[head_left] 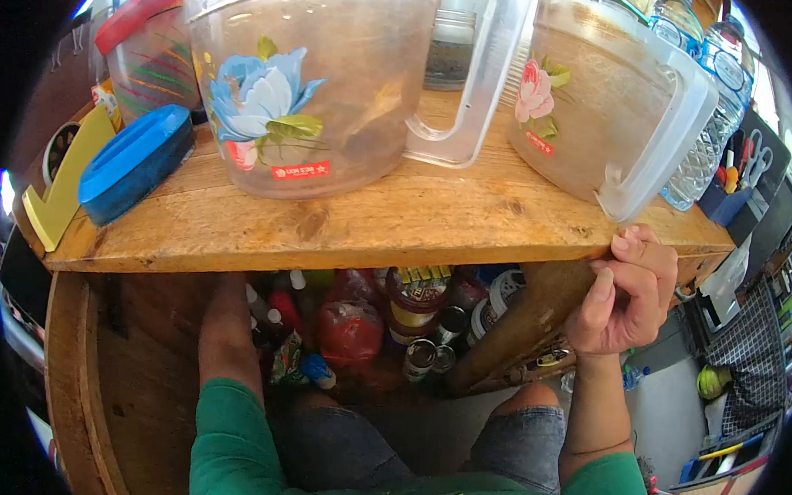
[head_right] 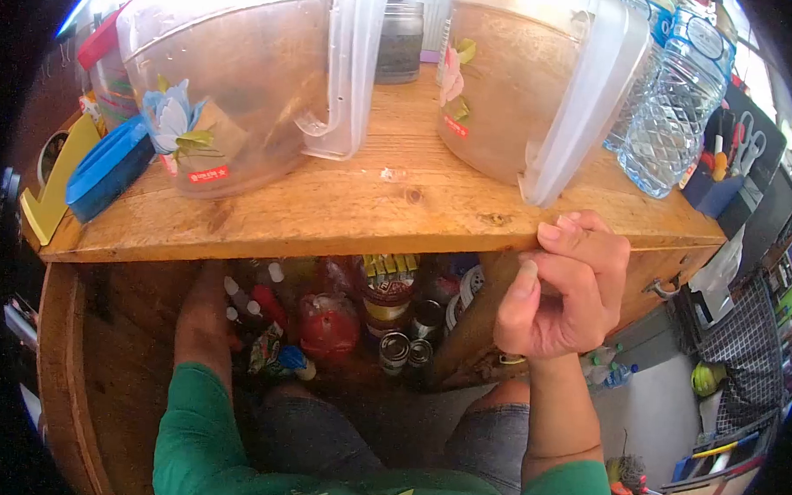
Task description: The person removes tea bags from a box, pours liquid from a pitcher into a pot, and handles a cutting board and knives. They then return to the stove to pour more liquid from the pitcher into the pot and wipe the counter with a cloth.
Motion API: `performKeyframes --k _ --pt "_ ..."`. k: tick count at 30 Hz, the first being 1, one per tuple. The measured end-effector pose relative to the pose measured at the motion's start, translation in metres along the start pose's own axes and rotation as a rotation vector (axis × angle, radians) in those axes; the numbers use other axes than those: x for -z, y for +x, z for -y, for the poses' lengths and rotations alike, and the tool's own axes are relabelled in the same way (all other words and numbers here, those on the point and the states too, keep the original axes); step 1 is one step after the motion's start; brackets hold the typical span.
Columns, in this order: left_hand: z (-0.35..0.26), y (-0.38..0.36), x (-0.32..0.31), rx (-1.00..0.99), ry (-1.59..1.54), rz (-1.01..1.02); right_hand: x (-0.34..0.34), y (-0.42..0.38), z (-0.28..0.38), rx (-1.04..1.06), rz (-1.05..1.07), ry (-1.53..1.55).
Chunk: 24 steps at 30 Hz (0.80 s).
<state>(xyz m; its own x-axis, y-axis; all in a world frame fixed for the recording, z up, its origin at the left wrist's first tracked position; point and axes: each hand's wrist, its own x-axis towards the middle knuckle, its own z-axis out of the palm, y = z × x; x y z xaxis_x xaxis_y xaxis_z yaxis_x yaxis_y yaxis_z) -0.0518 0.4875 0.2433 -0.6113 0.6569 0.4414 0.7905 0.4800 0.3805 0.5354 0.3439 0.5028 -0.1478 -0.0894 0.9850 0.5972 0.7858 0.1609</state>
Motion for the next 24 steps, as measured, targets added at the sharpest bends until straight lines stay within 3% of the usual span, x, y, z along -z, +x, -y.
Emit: performKeyframes --k 5,11,14,16,20,24 --pt "-0.009 0.001 0.013 -0.109 0.025 -0.095 -0.001 -0.001 -0.001 -0.009 -0.009 0.034" --pt "-0.037 -0.076 0.064 -0.504 0.069 -0.423 0.004 0.003 -0.003 0.014 0.009 0.134" --pt "-0.100 -0.152 0.141 -0.559 0.154 -0.314 0.008 0.001 -0.003 0.057 0.043 0.214" --pt "-0.130 -0.197 0.172 -0.618 0.006 -0.258 0.009 0.001 -0.003 0.153 0.118 0.310" --pt "-0.177 -0.254 0.210 -0.660 -0.027 -0.209 0.001 -0.011 -0.011 0.351 0.226 0.515" --pt "-0.218 -0.285 0.239 -0.819 -0.067 -0.178 -0.014 -0.027 -0.001 0.354 0.436 0.709"
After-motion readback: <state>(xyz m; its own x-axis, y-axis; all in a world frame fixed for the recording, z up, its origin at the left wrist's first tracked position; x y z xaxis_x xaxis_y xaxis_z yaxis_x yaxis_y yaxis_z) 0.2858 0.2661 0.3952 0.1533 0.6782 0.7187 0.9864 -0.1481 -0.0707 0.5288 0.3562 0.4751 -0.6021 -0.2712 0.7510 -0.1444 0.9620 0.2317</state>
